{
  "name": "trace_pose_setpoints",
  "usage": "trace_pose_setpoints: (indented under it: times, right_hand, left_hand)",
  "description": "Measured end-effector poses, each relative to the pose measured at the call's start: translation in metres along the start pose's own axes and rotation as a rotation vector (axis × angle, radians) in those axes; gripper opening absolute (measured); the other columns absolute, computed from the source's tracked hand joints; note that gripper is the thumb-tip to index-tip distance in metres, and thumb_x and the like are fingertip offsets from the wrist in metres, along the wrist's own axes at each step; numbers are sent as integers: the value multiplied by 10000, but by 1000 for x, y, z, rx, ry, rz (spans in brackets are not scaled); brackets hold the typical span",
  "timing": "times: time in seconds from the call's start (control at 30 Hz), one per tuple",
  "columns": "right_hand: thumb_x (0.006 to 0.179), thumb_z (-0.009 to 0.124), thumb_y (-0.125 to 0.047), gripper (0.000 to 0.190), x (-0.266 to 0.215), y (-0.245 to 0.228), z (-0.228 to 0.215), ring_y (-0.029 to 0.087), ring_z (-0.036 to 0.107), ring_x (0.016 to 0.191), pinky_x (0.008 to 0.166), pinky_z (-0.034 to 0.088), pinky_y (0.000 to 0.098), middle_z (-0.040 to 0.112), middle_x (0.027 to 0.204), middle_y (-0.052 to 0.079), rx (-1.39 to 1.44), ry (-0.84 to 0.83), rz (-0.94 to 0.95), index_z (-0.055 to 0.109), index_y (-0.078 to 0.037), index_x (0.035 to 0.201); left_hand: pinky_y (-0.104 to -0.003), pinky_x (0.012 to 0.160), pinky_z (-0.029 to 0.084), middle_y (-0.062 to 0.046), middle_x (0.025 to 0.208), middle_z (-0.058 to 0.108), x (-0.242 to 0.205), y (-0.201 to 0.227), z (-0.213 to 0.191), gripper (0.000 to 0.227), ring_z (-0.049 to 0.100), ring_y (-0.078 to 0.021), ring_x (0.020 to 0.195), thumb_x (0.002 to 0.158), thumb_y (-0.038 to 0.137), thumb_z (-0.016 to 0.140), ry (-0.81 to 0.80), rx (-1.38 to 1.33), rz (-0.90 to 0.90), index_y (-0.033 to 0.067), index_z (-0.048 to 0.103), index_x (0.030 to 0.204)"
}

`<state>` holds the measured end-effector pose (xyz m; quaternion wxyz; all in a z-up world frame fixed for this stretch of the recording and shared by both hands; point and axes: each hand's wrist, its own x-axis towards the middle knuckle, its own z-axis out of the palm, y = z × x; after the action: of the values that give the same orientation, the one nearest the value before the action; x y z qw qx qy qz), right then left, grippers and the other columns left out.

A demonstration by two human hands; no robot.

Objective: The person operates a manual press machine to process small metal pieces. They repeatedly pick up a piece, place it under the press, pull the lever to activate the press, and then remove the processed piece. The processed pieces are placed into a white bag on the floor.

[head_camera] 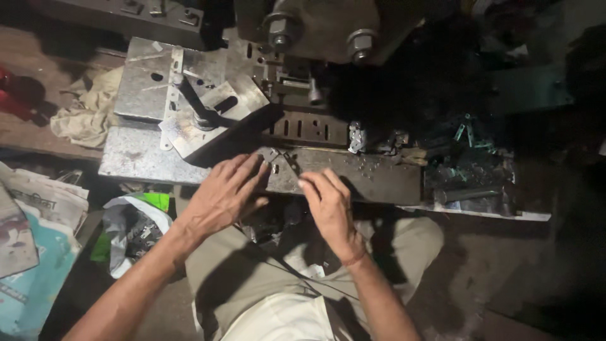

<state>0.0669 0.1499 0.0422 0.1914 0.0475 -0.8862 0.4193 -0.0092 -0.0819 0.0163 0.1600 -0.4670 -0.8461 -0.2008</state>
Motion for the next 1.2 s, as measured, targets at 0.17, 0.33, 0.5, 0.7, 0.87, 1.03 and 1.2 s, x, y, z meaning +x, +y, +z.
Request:
trace_pose_setpoints:
  times: [0.17,0.33,0.5,0.7,0.87,1.03,1.2]
  right_hand:
    - [939,713,-36,83,-12,-5,21,316,672,814,711,532,374,679,913,144,14,84,-23,685,7,1004]
    - [952,684,-31,76,-36,-7,40,200,642,648,597,522,328,670,880,97,186,171,237,693,7,1017]
    - [976,709,-36,159,-43,-26,54,241,682,899,706,553,352,653,1008,108,-22,78,-249,661,-15,1126]
    - [926,779,-79,299,-42,-33,61,276,705,936,745,578,358,669,1063,128,-173,-184,-535,681,-20,1203]
    - [929,777,-89,277,-15,2,28,270,736,1083,879,604,360,732,1185,47,-276,228,-378,699,-128,1193]
    - [891,758,-80,418,30,50,-51,349,621,1032,845,545,435,614,1261,156,-427,177,-16,661,-17,1292]
    - [842,773,-118,300,59,75,-47,375,548,1020,838,505,488,573,1057,200,-681,-29,-83,714,15,1105]
  left_hand:
    - [-420,932,533,-164,1361,570,-21,-3,2,397,555,-326,1198,781,152,672,-185,27,46,41,705,1161]
    - [-337,861,545,-115,1173,678,-36,23,2,295,659,-265,1011,902,100,676,131,-315,-289,28,711,1186]
    - [-263,694,465,-37,956,704,-45,68,30,239,572,-103,794,1014,99,695,483,-1257,-1171,-13,728,1223]
    - [-238,805,555,-82,1076,752,-73,81,39,355,684,-99,911,958,153,694,653,-1374,-1184,-25,641,1261]
    - [-240,686,543,-66,1014,730,-201,23,54,495,653,-110,781,933,239,726,686,-1111,-1521,-7,599,1344]
    - [-267,641,505,-76,1001,682,-345,-35,63,398,608,-114,770,1013,220,779,610,-564,-1529,-57,685,1283]
    - [-380,739,512,-207,1026,719,-364,-61,68,514,649,-236,851,918,270,817,213,-551,-1588,-101,661,1237]
